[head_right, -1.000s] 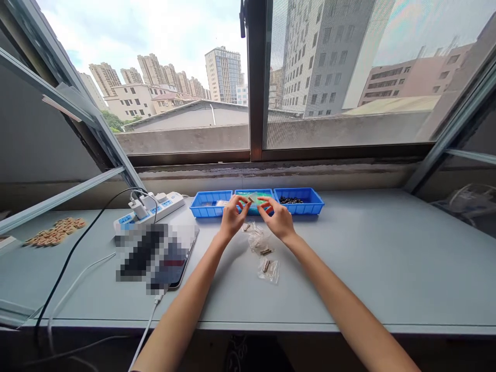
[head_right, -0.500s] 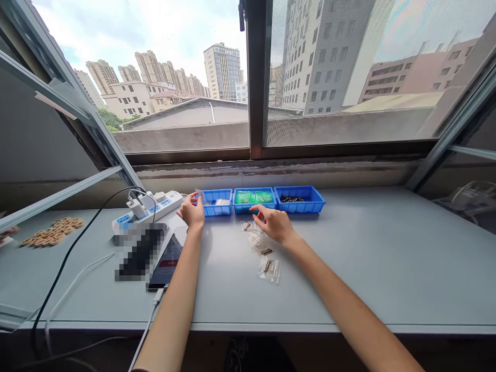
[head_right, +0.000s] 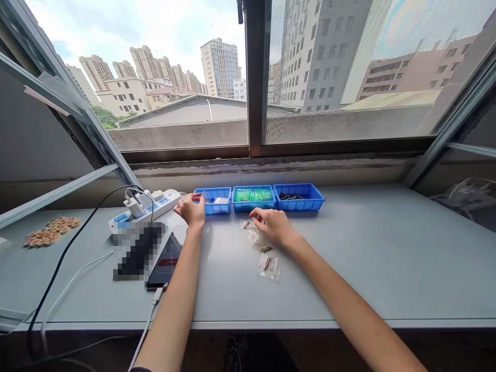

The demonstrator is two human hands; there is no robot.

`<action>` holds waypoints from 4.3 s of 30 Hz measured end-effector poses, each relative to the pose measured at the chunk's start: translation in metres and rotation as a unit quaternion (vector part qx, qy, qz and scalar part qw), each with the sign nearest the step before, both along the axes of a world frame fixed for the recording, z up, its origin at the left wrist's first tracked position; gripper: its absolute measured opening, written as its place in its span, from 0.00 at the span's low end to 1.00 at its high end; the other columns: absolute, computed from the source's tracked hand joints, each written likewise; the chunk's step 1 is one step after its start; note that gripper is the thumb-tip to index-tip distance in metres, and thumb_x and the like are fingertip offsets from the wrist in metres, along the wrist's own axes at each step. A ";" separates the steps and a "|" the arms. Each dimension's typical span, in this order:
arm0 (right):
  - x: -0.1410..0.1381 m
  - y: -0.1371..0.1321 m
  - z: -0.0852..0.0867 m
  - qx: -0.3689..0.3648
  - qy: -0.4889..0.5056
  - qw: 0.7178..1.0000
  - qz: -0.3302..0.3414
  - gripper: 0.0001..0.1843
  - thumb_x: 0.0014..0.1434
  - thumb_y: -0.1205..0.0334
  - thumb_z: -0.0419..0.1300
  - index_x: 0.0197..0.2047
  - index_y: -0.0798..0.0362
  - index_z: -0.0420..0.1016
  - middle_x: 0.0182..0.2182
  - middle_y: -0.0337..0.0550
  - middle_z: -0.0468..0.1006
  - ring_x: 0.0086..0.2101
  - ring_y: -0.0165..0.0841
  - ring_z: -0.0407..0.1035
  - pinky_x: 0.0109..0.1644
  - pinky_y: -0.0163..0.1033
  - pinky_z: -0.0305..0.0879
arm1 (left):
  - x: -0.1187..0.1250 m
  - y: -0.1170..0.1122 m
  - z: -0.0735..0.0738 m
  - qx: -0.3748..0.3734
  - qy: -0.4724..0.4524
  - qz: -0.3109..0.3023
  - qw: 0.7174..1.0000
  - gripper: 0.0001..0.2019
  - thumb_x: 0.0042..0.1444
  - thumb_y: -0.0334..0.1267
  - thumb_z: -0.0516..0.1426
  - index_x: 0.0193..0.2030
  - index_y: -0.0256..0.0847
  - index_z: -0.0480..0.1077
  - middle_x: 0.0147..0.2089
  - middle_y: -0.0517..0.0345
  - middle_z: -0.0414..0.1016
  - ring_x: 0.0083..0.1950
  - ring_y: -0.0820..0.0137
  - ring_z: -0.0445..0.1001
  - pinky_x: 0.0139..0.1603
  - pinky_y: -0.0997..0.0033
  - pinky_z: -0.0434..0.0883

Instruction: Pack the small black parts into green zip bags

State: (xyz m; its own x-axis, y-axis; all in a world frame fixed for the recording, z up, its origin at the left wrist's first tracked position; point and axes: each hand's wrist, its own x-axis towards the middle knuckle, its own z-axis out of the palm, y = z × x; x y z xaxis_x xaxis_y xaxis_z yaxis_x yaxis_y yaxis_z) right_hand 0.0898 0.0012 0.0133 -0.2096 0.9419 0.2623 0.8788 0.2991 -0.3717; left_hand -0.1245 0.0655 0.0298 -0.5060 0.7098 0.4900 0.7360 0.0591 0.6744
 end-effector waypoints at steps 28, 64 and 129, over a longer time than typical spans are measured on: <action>0.003 -0.001 0.003 -0.053 -0.046 0.997 0.010 0.19 0.51 0.48 0.60 0.45 0.47 0.74 0.42 0.41 0.76 0.38 0.36 0.71 0.32 0.35 0.60 | 0.032 -0.005 -0.012 -0.092 0.120 -0.220 0.964 0.11 0.57 0.37 0.51 0.28 0.43 0.73 0.41 0.51 0.74 0.48 0.58 0.66 0.53 0.55 0.57; -0.011 -0.002 -0.005 -0.024 0.027 0.999 -0.026 0.14 0.52 0.54 0.59 0.43 0.45 0.74 0.40 0.36 0.76 0.30 0.31 0.69 0.29 0.34 0.57 | 0.042 -0.012 0.005 0.007 0.101 -0.368 0.924 0.07 0.55 0.30 0.51 0.36 0.42 0.69 0.37 0.58 0.71 0.35 0.71 0.71 0.41 0.69 0.65; -0.007 0.002 -0.007 0.140 0.106 0.983 -0.053 0.10 0.56 0.61 0.53 0.41 0.48 0.71 0.22 0.34 0.75 0.21 0.29 0.70 0.24 0.31 0.57 | 0.008 -0.009 0.009 0.003 -0.056 -0.018 0.998 0.04 0.53 0.35 0.57 0.34 0.45 0.74 0.38 0.54 0.74 0.45 0.61 0.68 0.46 0.64 0.63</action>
